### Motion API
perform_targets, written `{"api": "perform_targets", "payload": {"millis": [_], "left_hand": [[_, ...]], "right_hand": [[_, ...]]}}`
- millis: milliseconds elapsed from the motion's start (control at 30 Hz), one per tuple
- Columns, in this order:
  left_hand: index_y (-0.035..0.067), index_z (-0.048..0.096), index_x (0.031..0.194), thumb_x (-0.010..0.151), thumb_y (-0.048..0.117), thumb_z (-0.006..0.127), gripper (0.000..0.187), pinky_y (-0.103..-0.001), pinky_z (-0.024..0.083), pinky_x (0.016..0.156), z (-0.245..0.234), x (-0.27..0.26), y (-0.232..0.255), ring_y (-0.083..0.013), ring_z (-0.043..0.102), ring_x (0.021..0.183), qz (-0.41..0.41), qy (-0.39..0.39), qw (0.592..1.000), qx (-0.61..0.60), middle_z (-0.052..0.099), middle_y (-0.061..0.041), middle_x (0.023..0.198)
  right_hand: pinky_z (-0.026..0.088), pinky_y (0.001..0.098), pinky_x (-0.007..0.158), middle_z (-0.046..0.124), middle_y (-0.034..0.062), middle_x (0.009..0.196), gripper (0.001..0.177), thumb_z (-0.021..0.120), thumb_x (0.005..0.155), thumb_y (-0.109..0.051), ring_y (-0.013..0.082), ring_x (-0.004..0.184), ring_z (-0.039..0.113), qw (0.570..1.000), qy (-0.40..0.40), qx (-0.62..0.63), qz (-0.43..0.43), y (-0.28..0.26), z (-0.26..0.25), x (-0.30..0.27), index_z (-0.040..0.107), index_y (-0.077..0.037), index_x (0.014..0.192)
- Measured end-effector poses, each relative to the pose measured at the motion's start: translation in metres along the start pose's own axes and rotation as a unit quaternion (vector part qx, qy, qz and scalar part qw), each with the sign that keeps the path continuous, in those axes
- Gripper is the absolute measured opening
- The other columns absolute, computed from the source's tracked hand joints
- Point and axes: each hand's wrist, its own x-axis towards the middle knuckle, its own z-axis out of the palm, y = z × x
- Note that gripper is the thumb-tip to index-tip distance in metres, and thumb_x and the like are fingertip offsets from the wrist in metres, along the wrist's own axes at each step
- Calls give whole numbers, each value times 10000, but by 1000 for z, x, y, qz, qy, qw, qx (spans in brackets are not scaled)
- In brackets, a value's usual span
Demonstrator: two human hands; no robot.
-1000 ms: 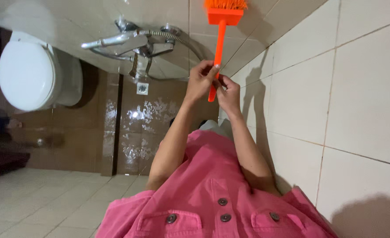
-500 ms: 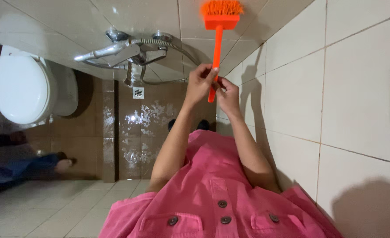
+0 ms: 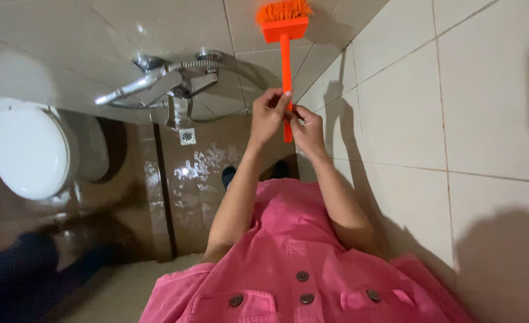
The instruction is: The person cleans a shower faucet and wall tiles using an orange brush.
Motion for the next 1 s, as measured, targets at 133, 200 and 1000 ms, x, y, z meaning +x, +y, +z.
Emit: {"api": "perform_targets", "payload": {"millis": [133,200,1000], "left_hand": [[-14,707,1032,996,216,716,233,-244,494,597,-13,6,14,-60,596,681,3,-32,999,14,663,7,789],[-16,701,1016,987,206,717,224,-245,476,568,-18,7,20,-62,586,651,-18,-43,999,-6,653,9,768],[-30,712,1106,969,112,750,201,-224,464,676,-92,3,34,-49,556,761,26,-117,993,2,578,29,897]], "right_hand": [[557,310,880,768,90,1015,239,573,990,-35,135,954,698,999,39,24,6,0,17,-3,704,41,1175],[552,305,874,762,87,1018,241,569,1001,-37,129,960,690,997,52,55,4,-3,27,-5,699,37,1191],[526,293,736,742,40,914,289,527,1051,-146,105,771,648,982,162,11,98,-31,121,-25,696,-49,1264]]}}
